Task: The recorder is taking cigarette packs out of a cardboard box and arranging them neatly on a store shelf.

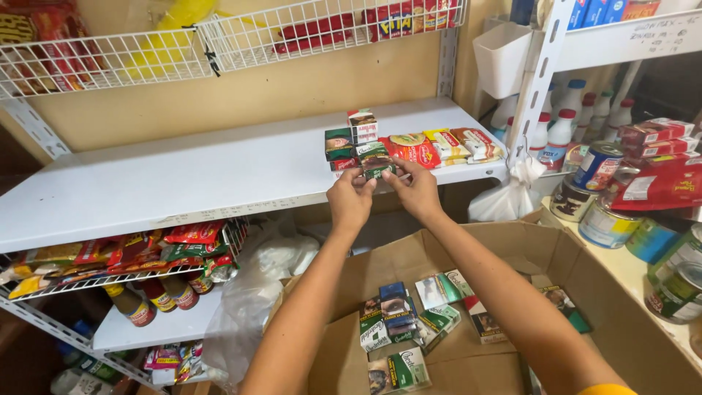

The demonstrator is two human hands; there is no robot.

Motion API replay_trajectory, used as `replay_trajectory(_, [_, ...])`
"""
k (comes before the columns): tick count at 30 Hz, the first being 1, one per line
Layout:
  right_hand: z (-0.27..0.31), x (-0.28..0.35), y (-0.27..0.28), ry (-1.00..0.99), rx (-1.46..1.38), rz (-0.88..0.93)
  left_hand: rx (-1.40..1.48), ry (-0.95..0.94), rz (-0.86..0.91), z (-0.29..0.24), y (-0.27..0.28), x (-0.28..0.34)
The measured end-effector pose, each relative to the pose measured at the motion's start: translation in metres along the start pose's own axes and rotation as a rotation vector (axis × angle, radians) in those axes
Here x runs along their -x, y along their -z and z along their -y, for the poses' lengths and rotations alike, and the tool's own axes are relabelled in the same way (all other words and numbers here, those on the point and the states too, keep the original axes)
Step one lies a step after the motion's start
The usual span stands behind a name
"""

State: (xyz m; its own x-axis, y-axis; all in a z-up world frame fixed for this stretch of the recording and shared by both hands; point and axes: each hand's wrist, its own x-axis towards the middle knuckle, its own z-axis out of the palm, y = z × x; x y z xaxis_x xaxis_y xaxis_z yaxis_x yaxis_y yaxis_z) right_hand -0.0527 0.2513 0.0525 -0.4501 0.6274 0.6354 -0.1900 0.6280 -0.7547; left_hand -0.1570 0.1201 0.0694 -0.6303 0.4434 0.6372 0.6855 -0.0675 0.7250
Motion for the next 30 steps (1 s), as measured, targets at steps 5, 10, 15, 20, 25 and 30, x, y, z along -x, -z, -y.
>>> replay_trajectory(5, [0.013,-0.001,-0.002,0.044,0.085,-0.01,-0.005,0.016,-0.038,0.005,-0.001,-0.004])
replay_trajectory(10, [0.014,0.002,-0.005,0.041,0.042,-0.032,0.017,-0.037,-0.072,0.011,-0.005,-0.004])
replay_trajectory(15, [0.016,0.009,-0.004,0.105,0.007,-0.104,0.144,-0.046,-0.144,0.014,-0.01,-0.002])
replay_trajectory(20, [0.016,0.019,0.001,0.258,0.057,-0.115,0.117,-0.127,-0.196,0.001,-0.005,0.007])
replay_trajectory(25, [0.038,0.037,0.004,0.373,0.295,-0.097,0.164,-0.249,-0.216,0.004,-0.009,0.018])
replay_trajectory(30, [0.037,0.033,0.003,0.431,0.436,-0.132,0.146,-0.22,-0.151,0.001,-0.011,0.021])
